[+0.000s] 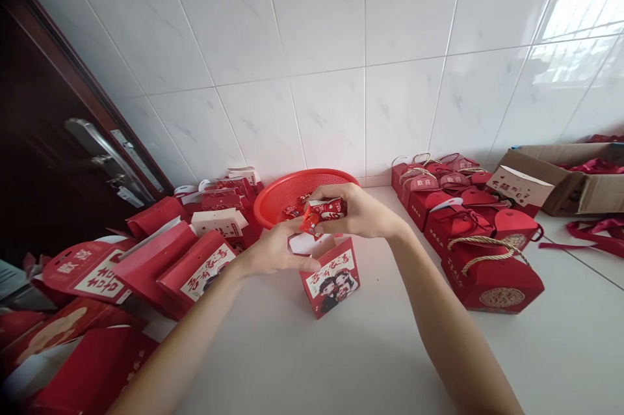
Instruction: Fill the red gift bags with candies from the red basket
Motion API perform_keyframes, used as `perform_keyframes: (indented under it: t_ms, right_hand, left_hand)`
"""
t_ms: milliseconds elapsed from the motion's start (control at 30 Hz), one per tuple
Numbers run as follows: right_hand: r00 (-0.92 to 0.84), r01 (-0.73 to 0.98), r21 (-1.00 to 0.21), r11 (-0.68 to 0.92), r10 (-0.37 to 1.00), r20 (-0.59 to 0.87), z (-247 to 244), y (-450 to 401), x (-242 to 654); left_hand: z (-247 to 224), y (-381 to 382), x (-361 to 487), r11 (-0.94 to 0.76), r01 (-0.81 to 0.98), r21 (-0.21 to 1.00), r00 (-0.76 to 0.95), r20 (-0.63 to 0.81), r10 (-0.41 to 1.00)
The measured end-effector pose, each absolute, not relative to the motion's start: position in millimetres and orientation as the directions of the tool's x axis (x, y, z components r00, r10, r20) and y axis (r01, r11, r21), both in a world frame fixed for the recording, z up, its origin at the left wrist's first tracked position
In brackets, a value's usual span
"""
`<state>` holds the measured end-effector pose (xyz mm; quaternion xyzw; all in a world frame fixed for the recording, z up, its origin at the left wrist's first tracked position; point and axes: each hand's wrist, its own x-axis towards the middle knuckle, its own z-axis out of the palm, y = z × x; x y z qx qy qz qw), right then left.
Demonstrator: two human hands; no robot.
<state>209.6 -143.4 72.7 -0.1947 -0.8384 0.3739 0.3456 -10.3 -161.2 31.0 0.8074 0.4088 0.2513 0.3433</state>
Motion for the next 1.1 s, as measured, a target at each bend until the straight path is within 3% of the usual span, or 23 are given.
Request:
perform_keyframes:
  t_ms: [200, 533, 900, 1100]
  right_hand:
    - [-0.703, 0.186, -0.7, 0.689, 0.591, 0.395, 71.2, -142.8, 215.4]
    - [-0.714, 0.326, -0.661, 0.675, 0.634, 0.296, 67.3, -142.0, 209.8]
    - [-0.67, 0.34, -0.601, 0.723, 0.635, 0.385, 66.9, -139.8, 212.1]
    - [-0.678, 0.198, -0.687, 0.699, 0.604, 0.419, 73.6, -146.1, 213.0]
  left_hand:
    - [28.0, -159.1, -9.8, -0.276, 0.362, 0.89, 0.592, 0.01, 0.806]
    - [28.5, -160.8, -12.5, -0.311, 0.327, 0.892, 0.619, 0.047, 0.784]
    - [28.5, -162.9, -12.0, -0.307, 0.366, 0.878, 0.579, 0.043, 0.814]
    - [29.5, -163.2, -14.4, -0.364, 0.378, 0.851, 0.598, 0.076, 0.798]
